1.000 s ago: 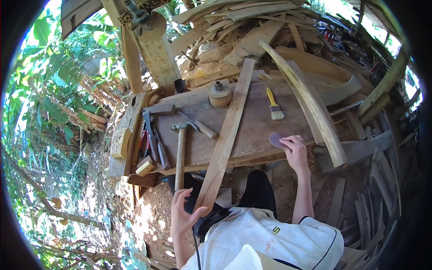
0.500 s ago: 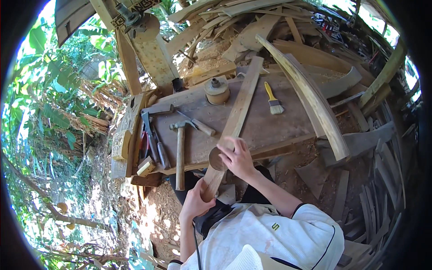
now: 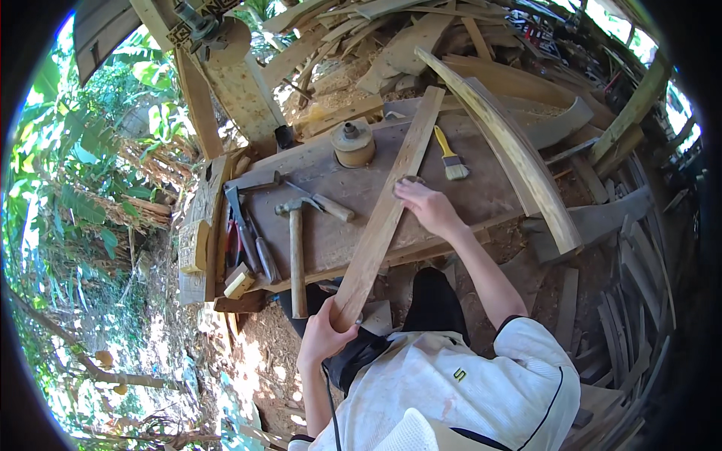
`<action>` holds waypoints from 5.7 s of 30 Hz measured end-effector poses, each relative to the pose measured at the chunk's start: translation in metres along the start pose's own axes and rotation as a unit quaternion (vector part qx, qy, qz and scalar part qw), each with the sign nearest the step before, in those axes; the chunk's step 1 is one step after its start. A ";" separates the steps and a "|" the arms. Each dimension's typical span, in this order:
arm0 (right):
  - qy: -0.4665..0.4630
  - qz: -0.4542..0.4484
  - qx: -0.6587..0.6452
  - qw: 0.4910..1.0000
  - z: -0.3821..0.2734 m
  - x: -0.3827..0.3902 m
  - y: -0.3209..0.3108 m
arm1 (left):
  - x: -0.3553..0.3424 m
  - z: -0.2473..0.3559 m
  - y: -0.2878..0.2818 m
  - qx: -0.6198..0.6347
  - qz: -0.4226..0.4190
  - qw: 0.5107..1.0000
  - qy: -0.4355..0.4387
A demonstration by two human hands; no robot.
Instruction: The person uses a chisel and hammer to carve a groove along a long wooden plank. They repeatedly strike the chisel to remove wood shavings and then use a sanding block to smooth the carved area.
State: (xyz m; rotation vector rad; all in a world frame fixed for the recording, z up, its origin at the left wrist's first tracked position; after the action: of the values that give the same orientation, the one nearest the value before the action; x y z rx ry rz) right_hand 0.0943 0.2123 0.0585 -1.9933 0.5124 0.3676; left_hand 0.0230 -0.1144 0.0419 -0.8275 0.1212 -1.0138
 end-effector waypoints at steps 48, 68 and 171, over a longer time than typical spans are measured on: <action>-0.112 -0.009 -0.135 0.985 -0.201 0.055 0.090 | 0.038 -0.046 0.013 0.082 0.032 0.996 -0.006; -0.110 0.010 -0.154 0.982 -0.173 0.021 0.070 | 0.035 -0.026 -0.001 0.010 -0.001 1.000 -0.004; -0.098 -0.027 -0.070 0.992 -0.042 -0.001 0.020 | 0.074 -0.043 -0.029 -0.105 0.000 0.990 -0.098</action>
State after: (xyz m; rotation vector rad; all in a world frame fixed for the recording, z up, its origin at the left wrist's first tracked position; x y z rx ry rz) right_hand 0.0848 0.1667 0.0622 -2.0736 0.3163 0.5717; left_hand 0.0235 -0.2038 0.0518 -1.1160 0.0602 -0.9230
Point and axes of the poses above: each hand's wrist, its own x-axis away from the middle knuckle, its own y-axis out of the palm, z = x × y, the point moved 7 cm from there along -x, towards the middle knuckle, and after that the axes turned 7 degrees about -x, right-handed, at the moved point
